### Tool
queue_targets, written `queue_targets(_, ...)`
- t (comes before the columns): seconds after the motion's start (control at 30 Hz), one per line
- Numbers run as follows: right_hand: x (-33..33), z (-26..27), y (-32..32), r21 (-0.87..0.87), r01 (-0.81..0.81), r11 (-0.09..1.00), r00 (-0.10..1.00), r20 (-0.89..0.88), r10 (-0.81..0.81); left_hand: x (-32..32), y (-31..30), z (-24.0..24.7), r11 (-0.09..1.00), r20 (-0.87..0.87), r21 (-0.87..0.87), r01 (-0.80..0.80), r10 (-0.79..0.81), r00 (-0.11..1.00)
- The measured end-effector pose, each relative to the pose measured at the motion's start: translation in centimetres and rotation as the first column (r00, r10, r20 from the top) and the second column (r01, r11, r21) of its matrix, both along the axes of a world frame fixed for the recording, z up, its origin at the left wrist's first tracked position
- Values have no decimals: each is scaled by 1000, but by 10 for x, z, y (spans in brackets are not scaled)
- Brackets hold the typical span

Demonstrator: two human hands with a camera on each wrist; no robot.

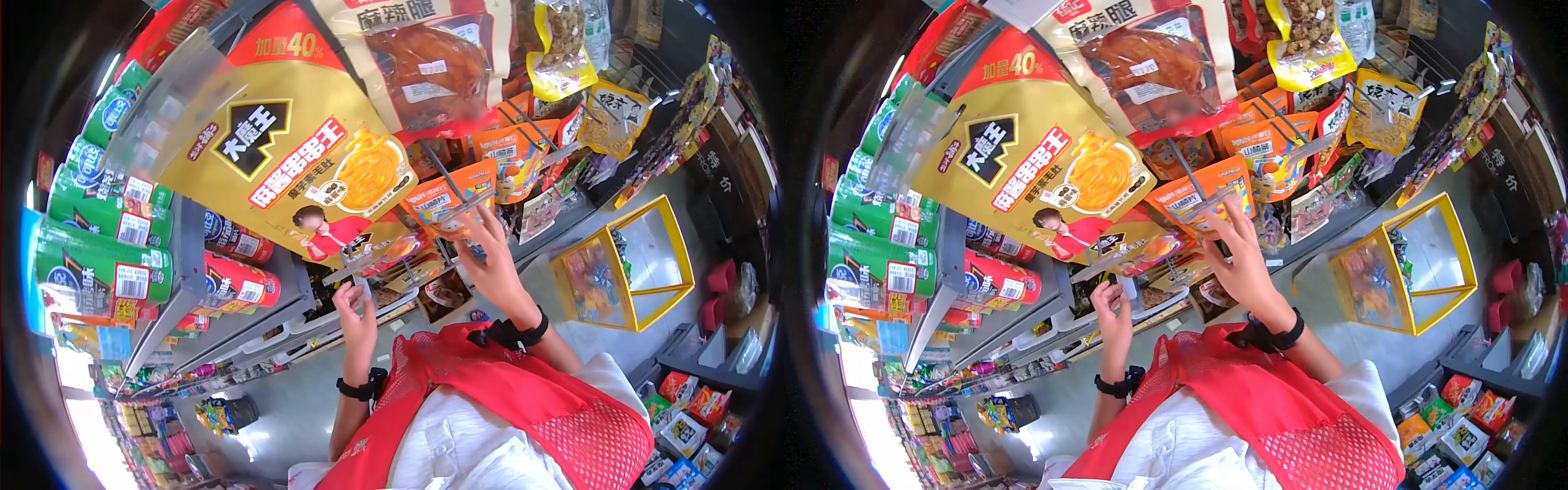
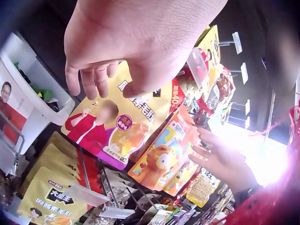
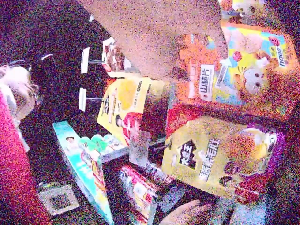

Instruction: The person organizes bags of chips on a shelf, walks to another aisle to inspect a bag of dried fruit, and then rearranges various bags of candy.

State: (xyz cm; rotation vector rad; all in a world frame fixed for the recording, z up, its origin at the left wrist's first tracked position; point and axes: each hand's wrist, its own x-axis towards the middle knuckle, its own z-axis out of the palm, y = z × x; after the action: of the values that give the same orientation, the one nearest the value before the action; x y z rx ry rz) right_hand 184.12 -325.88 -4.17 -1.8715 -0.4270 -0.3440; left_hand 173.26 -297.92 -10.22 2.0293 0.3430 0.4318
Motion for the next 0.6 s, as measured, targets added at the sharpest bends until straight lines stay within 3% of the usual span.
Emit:
queue_targets(0.3,-1,-13,-8,-7,-112,994,980,-164,110,-6,-37,6,999,11,41,-6,6,1000)
queue_targets(0.4,2,-25,-5,104,-174,979,935,-294,197,-17,-43,3,999,-17,16,-33,33,999)
queue_targets(0.6,-3,-19,10,117,-269,956,928,-234,290,-59,-39,4,985,0,36,-167,168,986)
